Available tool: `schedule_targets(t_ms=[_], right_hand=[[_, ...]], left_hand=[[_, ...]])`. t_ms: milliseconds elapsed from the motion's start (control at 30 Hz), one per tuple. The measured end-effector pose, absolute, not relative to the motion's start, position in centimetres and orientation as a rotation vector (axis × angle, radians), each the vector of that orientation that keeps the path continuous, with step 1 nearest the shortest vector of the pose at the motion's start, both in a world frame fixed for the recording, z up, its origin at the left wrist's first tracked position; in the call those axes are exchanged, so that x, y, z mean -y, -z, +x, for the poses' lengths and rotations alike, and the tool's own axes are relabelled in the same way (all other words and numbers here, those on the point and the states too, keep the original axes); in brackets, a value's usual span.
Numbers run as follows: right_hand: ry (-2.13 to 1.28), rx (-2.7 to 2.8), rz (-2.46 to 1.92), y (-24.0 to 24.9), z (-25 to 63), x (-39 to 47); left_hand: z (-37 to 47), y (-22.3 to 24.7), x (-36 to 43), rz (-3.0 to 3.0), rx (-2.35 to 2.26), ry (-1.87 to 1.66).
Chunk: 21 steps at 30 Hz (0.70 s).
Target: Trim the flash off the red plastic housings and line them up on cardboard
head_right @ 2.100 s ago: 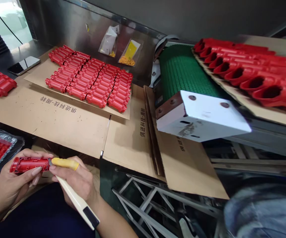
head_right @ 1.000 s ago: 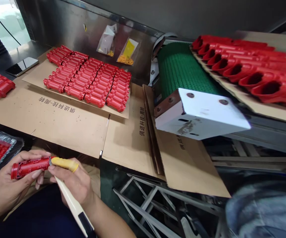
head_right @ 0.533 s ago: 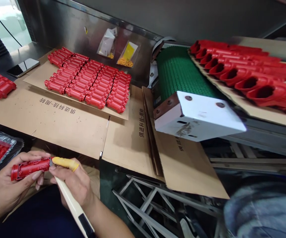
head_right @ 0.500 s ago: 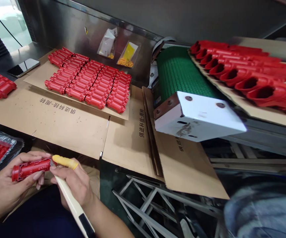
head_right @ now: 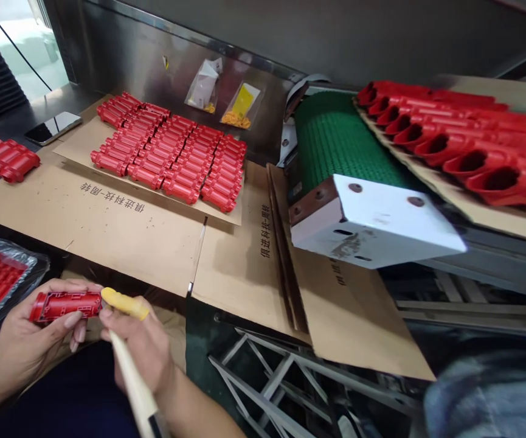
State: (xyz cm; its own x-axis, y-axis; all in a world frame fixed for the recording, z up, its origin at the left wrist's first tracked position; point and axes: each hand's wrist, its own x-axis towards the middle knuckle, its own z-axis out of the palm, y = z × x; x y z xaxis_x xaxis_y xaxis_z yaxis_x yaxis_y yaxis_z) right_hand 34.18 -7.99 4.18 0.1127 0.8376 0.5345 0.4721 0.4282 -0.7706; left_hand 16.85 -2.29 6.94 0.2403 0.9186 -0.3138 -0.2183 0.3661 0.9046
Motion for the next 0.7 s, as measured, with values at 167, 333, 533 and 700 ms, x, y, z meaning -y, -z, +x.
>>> schedule_targets(t_ms=[167,333,533,700], right_hand=[[-0.292,1.677,-1.133,-4.4,35.5,7.3],[-0.415,1.234,-1.234,-4.6,36.1,7.2],[-0.551,1.262,-1.152,-4.4,35.8,7.4],[-0.414,1.572,-1.059,-4.6,35.8,7.1]], left_hand=[[16.4,-6.1,1.6,0.915,-0.995,-0.836],[16.4,-6.0,1.6,0.821,-0.952,-0.88],[17.0,-6.7,1.7,0.742,-0.985,-0.919],[17.0,-6.5,1.9,0.854,-1.03,-0.952]])
